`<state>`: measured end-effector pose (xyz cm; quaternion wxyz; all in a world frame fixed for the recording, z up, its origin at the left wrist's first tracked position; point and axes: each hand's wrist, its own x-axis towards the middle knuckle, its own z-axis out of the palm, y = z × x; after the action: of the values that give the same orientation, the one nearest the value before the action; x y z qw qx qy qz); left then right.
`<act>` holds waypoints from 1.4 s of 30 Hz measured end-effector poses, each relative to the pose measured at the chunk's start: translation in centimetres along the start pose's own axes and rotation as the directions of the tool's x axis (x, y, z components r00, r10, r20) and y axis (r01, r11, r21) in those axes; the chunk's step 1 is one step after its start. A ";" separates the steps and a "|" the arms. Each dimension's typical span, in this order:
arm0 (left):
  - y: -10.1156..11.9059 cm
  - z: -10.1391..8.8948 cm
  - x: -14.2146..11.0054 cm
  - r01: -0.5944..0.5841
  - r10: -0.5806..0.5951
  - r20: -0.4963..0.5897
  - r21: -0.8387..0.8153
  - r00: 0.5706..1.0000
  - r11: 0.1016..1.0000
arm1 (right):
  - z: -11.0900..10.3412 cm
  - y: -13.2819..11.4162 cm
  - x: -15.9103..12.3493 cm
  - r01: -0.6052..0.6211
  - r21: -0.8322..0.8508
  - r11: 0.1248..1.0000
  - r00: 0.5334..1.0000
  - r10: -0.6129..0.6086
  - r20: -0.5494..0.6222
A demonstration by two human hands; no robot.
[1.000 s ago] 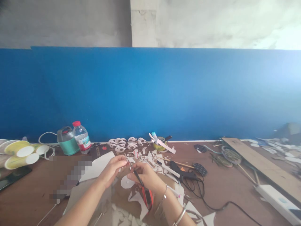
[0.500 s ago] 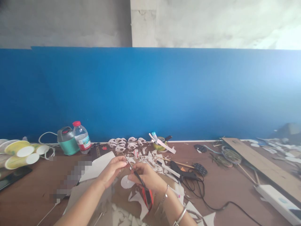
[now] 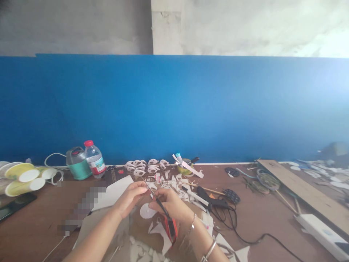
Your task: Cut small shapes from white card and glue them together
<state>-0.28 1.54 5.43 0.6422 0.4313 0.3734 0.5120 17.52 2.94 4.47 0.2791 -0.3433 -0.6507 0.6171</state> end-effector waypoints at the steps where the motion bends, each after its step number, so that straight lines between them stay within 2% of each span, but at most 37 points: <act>1: 0.0 0.0 0.0 0.000 0.000 -0.004 0.002 1.000 1.000 | 0.0 0.1 0.0 0.004 -0.007 1.000 1.000 -0.004 -0.009; 6: -0.2 -0.2 0.1 0.041 -0.040 -0.039 0.011 0.998 0.999 | 0.1 0.7 0.6 0.007 0.020 1.000 0.997 -0.005 -0.081; 9: -0.5 -0.2 0.2 0.052 -0.050 -0.043 0.038 0.998 0.998 | 0.5 0.9 1.0 0.086 0.037 0.996 0.976 -0.077 -0.202; 13: -0.9 0.2 0.2 0.029 -0.026 -0.040 0.066 0.999 0.997 | 0.9 0.4 0.9 0.155 -0.082 0.984 0.939 -0.173 -0.296; 18: -0.7 1.0 0.4 0.046 -0.040 -0.049 0.115 0.998 0.992 | 0.5 -0.4 0.6 0.142 -0.258 0.956 0.922 -0.222 -0.317; 24: -0.2 1.7 1.0 0.068 -0.044 -0.102 0.247 0.994 0.967 | -0.5 -0.4 0.8 0.157 -0.484 0.861 0.898 -0.328 -0.292; 28: -1.4 1.9 0.3 -0.020 0.056 -0.121 0.280 0.991 0.960 | -0.4 0.0 0.3 0.166 -0.561 0.811 0.882 -0.377 -0.284; 31: -3.0 2.0 -0.7 -0.099 0.153 -0.133 0.345 0.979 0.934 | 0.0 0.4 -0.7 0.164 -0.619 0.768 0.893 -0.383 -0.238; 34: -4.6 2.0 -1.6 -0.158 0.285 -0.161 0.539 0.945 0.827 | 0.4 0.8 -1.9 0.157 -0.671 0.725 0.908 -0.374 -0.191; 36: -5.4 2.0 -2.0 -0.222 0.406 -0.150 0.645 0.901 0.731 | 0.5 1.2 -2.3 0.168 -0.685 0.709 0.907 -0.384 -0.175; 39: -6.1 1.8 -2.4 -0.335 0.543 -0.079 0.711 0.836 0.619 | 0.5 1.7 -2.5 0.176 -0.691 0.701 0.899 -0.401 -0.177; 42: -6.6 1.5 -2.7 -0.377 0.640 -0.042 0.777 0.767 0.504 | 0.2 2.1 -2.4 0.117 -0.713 0.691 0.889 -0.393 -0.235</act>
<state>2.80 -2.04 -0.12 0.1603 0.6504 0.4990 0.5498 19.04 0.92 2.53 0.3353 -0.4354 -0.8079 0.2127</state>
